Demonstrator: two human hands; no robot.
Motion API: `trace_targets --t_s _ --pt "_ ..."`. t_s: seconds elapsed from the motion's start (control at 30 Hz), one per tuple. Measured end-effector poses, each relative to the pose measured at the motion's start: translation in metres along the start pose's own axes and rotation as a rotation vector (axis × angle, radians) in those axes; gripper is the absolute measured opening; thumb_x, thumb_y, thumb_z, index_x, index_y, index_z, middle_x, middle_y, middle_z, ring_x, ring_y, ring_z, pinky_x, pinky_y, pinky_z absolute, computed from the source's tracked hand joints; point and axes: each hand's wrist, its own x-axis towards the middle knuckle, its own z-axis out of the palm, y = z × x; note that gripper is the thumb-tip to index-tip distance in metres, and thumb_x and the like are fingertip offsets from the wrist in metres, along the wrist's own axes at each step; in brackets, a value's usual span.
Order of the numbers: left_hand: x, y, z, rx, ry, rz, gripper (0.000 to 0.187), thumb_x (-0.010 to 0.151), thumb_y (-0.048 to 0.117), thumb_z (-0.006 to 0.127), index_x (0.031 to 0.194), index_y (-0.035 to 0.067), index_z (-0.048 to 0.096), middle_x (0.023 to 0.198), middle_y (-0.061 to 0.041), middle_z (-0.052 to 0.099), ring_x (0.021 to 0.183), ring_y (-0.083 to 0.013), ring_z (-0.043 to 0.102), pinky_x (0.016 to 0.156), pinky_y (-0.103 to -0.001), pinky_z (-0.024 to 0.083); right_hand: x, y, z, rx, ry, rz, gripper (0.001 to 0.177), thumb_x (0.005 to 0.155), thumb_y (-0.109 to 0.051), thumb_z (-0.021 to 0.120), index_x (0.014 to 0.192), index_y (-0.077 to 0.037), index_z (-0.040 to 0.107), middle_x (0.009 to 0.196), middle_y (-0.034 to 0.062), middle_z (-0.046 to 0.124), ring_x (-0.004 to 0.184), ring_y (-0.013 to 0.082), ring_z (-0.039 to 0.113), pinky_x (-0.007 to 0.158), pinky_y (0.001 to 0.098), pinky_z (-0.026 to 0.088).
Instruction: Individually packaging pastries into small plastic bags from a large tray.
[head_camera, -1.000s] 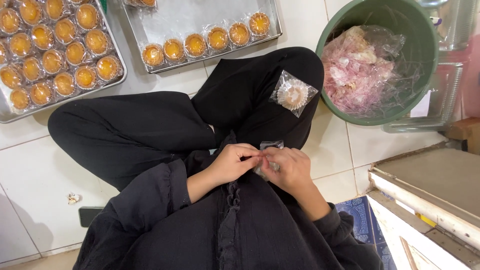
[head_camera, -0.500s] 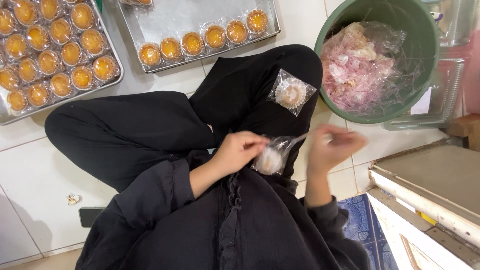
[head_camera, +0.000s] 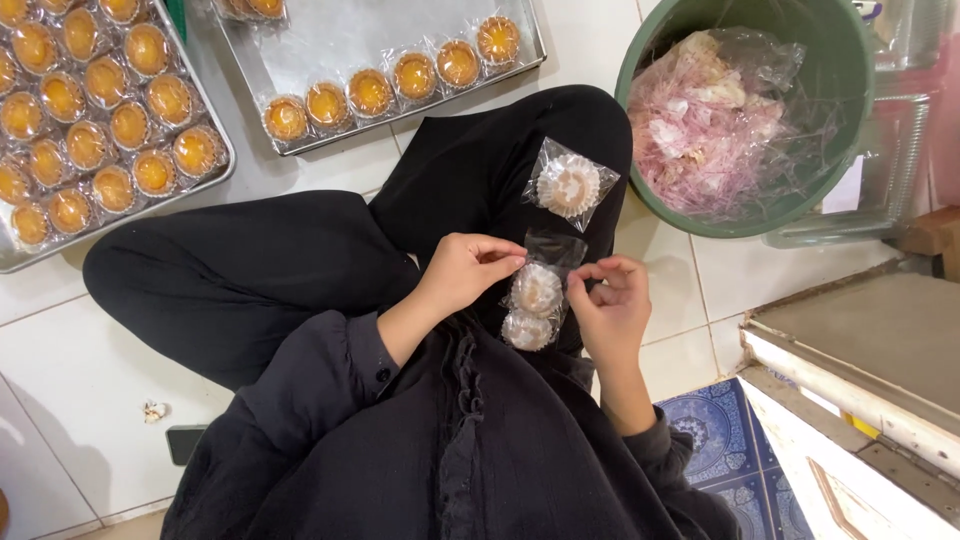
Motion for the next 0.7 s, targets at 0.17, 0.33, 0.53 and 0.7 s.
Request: trace_targets --t_s 0.17,0.33,0.53,0.7 --pt "0.019 -0.013 -0.003 -0.025 0.121 0.002 0.018 0.082 0.006 0.077 0.099 0.01 0.08 0.077 -0.006 0.077 0.067 -0.0089 0.072 0.061 -0.021 0.059 0.031 0.025 -0.014 0.078 0.11 0.017 0.037 0.087 0.007 0.076 0.11 -0.01 0.053 0.087 0.0106 0.071 0.053 0.0057 0.055 0.05 0.0178 0.041" --pt "0.011 0.001 -0.005 -0.106 0.084 -0.001 0.023 0.084 0.005 0.078 0.106 0.007 0.079 0.083 -0.008 0.078 0.074 -0.0091 0.072 0.068 -0.022 0.06 0.015 0.024 -0.008 0.1 0.027 0.02 0.036 0.087 0.002 0.078 0.114 -0.009 0.055 0.09 0.0105 0.071 0.059 0.009 0.062 0.056 0.0204 0.047" --pt "0.003 -0.002 -0.016 -0.104 0.029 -0.067 0.029 0.083 0.01 0.08 0.111 0.006 0.076 0.088 -0.008 0.076 0.079 -0.0098 0.071 0.074 -0.024 0.061 0.002 -0.002 0.015 0.031 -0.05 -0.01 0.038 0.087 -0.004 0.083 0.114 -0.009 0.057 0.086 0.0113 0.072 0.049 0.008 0.053 0.048 0.0201 0.041" --pt "-0.004 -0.025 -0.024 -0.119 -0.013 -0.105 0.037 0.08 0.012 0.084 0.114 0.002 0.074 0.09 -0.007 0.072 0.082 -0.0101 0.069 0.078 -0.025 0.06 0.007 0.012 0.012 0.058 -0.036 0.009 0.028 0.092 -0.002 0.076 0.114 -0.009 0.059 0.087 0.0098 0.072 0.058 0.0084 0.06 0.054 0.0199 0.044"
